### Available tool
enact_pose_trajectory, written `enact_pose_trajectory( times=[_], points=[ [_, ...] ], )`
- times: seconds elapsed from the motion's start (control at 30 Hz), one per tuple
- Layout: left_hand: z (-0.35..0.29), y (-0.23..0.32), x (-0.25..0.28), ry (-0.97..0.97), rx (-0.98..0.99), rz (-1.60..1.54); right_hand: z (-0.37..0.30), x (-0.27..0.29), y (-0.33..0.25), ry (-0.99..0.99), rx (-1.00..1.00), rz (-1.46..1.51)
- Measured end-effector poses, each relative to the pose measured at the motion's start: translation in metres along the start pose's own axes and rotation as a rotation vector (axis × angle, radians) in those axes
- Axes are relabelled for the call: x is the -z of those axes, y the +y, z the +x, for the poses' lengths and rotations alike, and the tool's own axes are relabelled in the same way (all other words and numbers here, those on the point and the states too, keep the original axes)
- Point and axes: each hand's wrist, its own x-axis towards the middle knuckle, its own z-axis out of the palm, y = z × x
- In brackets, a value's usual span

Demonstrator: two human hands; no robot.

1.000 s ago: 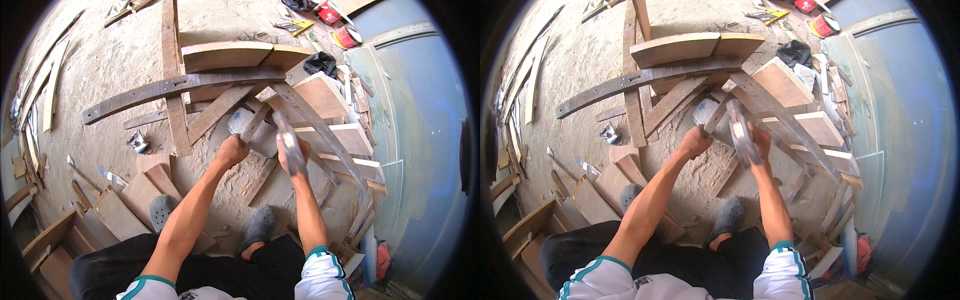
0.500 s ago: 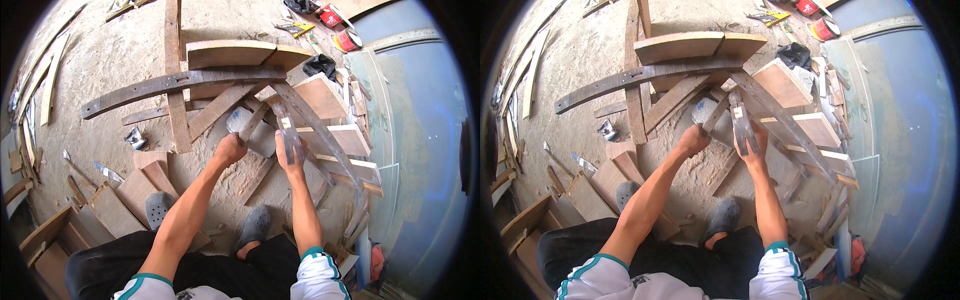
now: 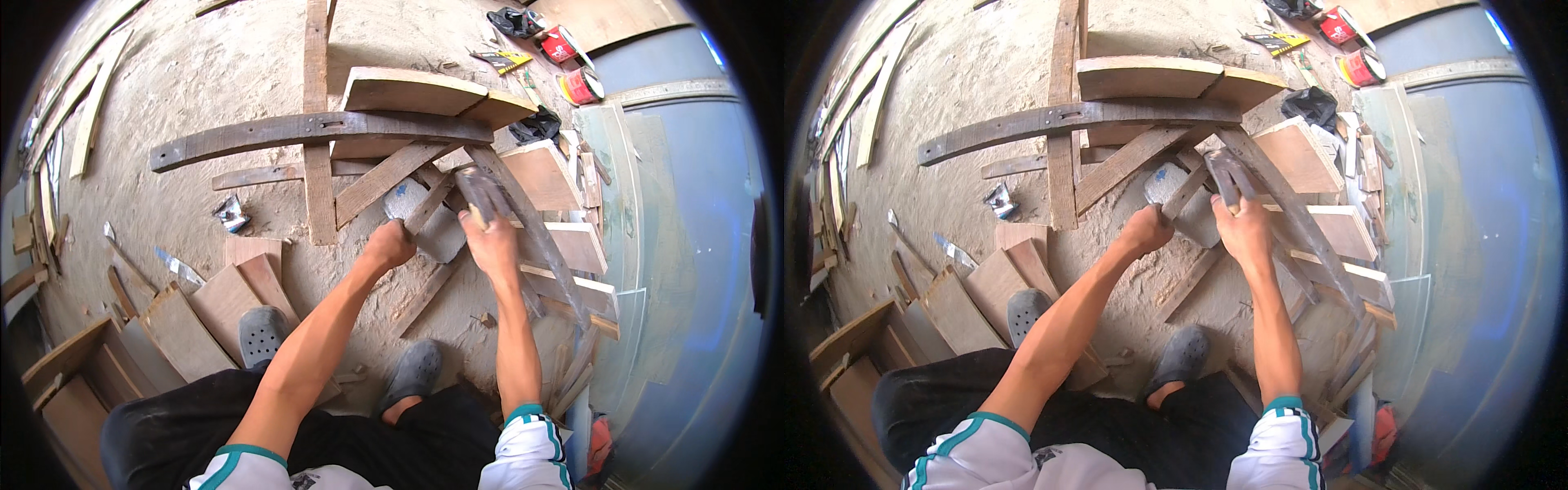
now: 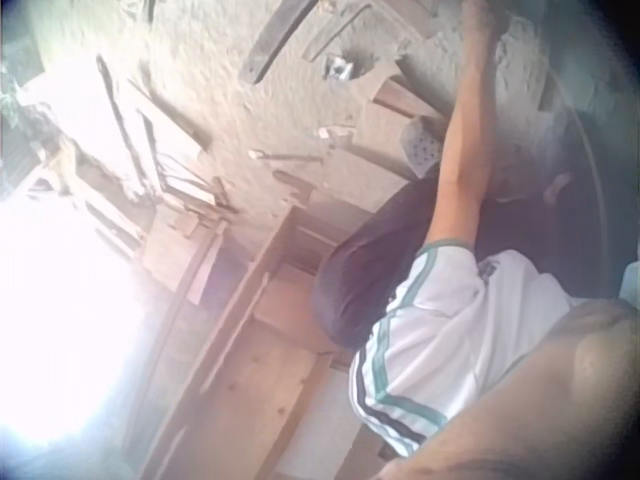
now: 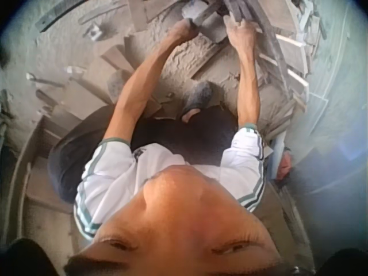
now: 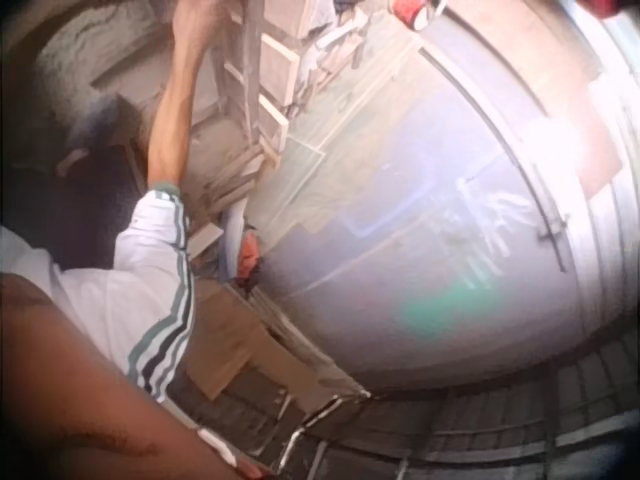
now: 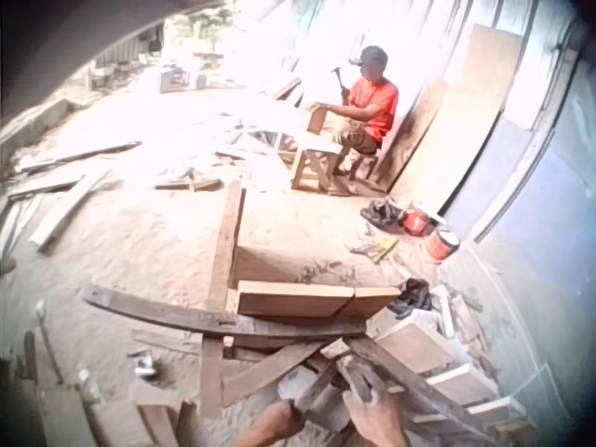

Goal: The person assembles a wooden chair frame by hammering nails into joints and attaching wooden planks. They use a hammer to secure the pieces together and adjust the frame's position on the floor.

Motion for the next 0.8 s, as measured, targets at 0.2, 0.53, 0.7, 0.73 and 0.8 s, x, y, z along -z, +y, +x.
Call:
enact_pose_trajectory(
  times=[0.2, 0.53, 0.7, 0.73, 0.8],
  points=[
    [-0.006, 0.005, 0.003, -0.025, 0.018, -0.059, -0.012, 0.019, -0.012, 0.228, 0.466, 0.433],
    [0.007, -0.01, -0.011, 0.009, -0.019, -0.035, -0.014, -0.01, -0.001, 0.229, 0.161, 0.056],
    [0.004, -0.01, -0.007, -0.012, -0.01, -0.048, -0.021, 0.019, -0.022, 0.345, 0.402, -0.168],
    [0.003, -0.007, -0.006, -0.017, -0.016, -0.043, -0.022, 0.011, -0.018, 0.439, 0.435, -0.164],
    [0.003, 0.004, -0.007, -0.013, -0.042, -0.051, -0.004, -0.019, 0.032, 0.35, 0.312, -0.596]
  ],
)
